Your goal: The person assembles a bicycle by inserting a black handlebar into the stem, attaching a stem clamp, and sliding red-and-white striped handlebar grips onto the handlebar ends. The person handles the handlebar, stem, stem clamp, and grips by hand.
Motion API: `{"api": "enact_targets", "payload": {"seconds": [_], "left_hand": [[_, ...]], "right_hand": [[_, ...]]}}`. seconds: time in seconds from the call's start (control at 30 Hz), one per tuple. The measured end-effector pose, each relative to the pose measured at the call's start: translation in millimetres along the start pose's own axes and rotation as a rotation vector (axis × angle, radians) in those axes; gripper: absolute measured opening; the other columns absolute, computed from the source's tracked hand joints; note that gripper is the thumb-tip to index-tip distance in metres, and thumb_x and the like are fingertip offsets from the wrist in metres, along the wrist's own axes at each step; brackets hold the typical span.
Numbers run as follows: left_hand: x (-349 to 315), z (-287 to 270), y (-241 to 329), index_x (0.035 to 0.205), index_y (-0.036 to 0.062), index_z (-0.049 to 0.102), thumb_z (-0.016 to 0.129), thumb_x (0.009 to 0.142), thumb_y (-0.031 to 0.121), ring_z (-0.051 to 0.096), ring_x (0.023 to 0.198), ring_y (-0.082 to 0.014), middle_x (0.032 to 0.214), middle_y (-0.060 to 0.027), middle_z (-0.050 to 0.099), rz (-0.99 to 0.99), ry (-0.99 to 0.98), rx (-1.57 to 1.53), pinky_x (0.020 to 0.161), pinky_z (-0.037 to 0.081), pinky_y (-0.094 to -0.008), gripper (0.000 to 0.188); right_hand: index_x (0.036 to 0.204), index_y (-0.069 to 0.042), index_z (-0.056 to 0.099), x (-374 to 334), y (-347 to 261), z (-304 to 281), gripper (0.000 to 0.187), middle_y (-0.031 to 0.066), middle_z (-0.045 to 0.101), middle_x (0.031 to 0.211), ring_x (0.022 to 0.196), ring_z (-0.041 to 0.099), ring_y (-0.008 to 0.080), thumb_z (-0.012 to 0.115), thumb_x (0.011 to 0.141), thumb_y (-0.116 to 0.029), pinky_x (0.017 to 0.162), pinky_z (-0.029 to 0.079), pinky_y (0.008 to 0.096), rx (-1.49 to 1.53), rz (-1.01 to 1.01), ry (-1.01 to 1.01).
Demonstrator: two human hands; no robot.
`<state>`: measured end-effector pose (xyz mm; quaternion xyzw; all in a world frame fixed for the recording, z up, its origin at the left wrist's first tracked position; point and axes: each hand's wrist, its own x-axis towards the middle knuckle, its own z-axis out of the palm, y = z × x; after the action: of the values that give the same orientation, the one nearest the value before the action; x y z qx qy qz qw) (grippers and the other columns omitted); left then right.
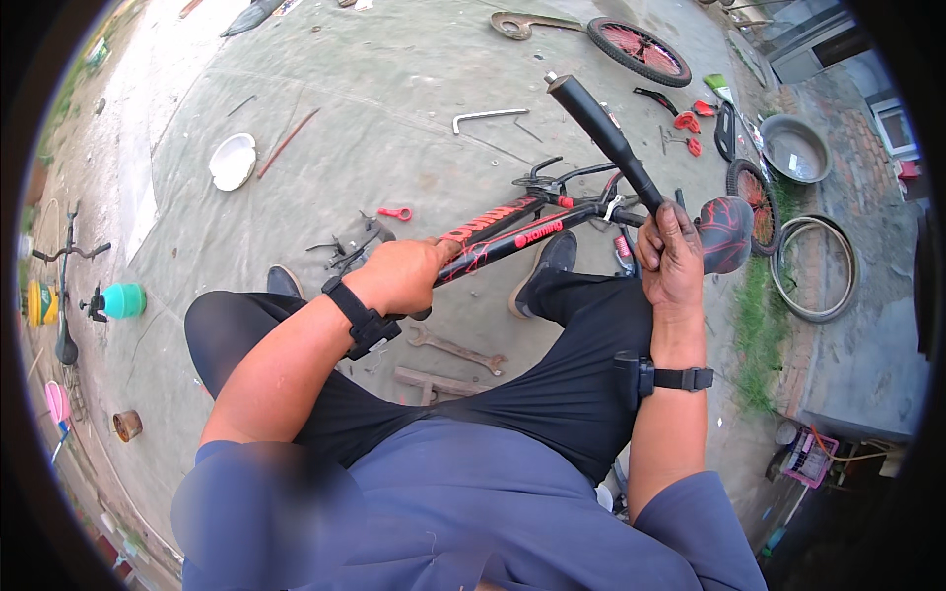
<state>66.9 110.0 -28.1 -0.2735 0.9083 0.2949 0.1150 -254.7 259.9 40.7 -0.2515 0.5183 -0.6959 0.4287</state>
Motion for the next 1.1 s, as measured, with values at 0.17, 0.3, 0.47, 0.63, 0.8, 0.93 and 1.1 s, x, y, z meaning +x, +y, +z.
{"api": "enact_targets", "payload": {"seconds": [0.17, 0.3, 0.47, 0.63, 0.8, 0.93, 1.1], "left_hand": [[-4.2, 1.7, -8.6, 0.146, 0.0057, 0.052, 0.071, 0.077, 0.011, 0.07, 0.104, -0.0389, 0.116, -0.0205, 0.071, 0.024, 0.051, -0.076, 0.088, 0.056, -0.0464, 0.072], [-10.8, -19.9, -7.3, 0.141, 0.0031, 0.057, 0.076, 0.085, 0.022, 0.067, 0.114, -0.0397, 0.127, -0.0216, 0.069, -0.04, 0.03, -0.296, 0.098, 0.053, -0.0442, 0.062], [-28.2, -62.8, 4.2, 0.143, 0.0012, 0.054, 0.063, 0.102, 0.007, 0.069, 0.111, -0.021, 0.125, -0.0158, 0.07, -0.019, 0.271, -0.708, 0.094, 0.055, -0.0343, 0.043], [-62.8, -85.6, 21.8, 0.152, 0.0042, 0.047, 0.066, 0.102, 0.007, 0.068, 0.11, -0.017, 0.124, -0.0116, 0.066, 0.096, 0.447, -1.098, 0.088, 0.055, -0.0299, 0.053], [-78.7, -81.9, 21.2, 0.147, 0.004, 0.054, 0.066, 0.1, 0.002, 0.067, 0.104, -0.0129, 0.116, -0.0084, 0.067, 0.108, 0.514, -1.172, 0.09, 0.055, -0.0282, 0.049], [-83.4, -76.5, 12.8, 0.142, 0.0023, 0.058, 0.066, 0.1, 0.004, 0.067, 0.096, -0.0101, 0.109, -0.0051, 0.068, 0.077, 0.518, -1.152, 0.085, 0.055, -0.026, 0.042], [-85.2, -73.1, 0.5, 0.138, 0.0008, 0.059, 0.066, 0.102, 0.007, 0.066, 0.092, -0.0092, 0.107, -0.0043, 0.069, 0.073, 0.471, -1.171, 0.082, 0.055, -0.0257, 0.037]], "right_hand": [[0.122, 0.001, 0.061, 4.4, 7.4, 1.1, 0.029, -0.0058, 0.045, 0.073, 0.058, 0.039, 0.0048, 0.065, 0.104, -0.022, 0.05, 0.029, 0.0228, -0.028, 0.019, -0.018], [0.125, 0.002, 0.063, 1.3, 11.7, 1.9, 0.035, -0.001, 0.043, 0.071, 0.053, 0.038, 0.0076, 0.067, 0.104, -0.026, 0.049, 0.03, 0.023, -0.08, 0.025, -0.047], [0.128, 0.002, 0.063, -0.4, 16.6, 1.2, 0.036, -0.0007, 0.044, 0.071, 0.054, 0.038, 0.008, 0.068, 0.103, -0.024, 0.048, 0.03, 0.0226, -0.07, 0.046, -0.148], [0.126, 0.001, 0.065, -9.3, 25.8, 18.5, 0.04, -0.0015, 0.043, 0.07, 0.055, 0.036, 0.0075, 0.073, 0.099, -0.027, 0.048, 0.029, 0.0215, -0.107, 0.104, -0.268], [0.125, 0.001, 0.065, -13.6, 34.4, 30.8, 0.042, -0.0042, 0.039, 0.066, 0.054, 0.035, 0.0071, 0.074, 0.098, -0.03, 0.048, 0.027, 0.0223, -0.111, 0.183, -0.388], [0.124, 0.001, 0.065, -15.2, 40.6, 38.1, 0.043, -0.0045, 0.039, 0.066, 0.054, 0.035, 0.0066, 0.075, 0.098, -0.032, 0.048, 0.027, 0.0218, -0.12, 0.209, -0.412], [0.123, 0.002, 0.065, -12.4, 44.9, 39.8, 0.044, -0.0047, 0.04, 0.066, 0.054, 0.035, 0.0055, 0.075, 0.097, -0.033, 0.047, 0.026, 0.0211, -0.164, 0.246, -0.414]]}}
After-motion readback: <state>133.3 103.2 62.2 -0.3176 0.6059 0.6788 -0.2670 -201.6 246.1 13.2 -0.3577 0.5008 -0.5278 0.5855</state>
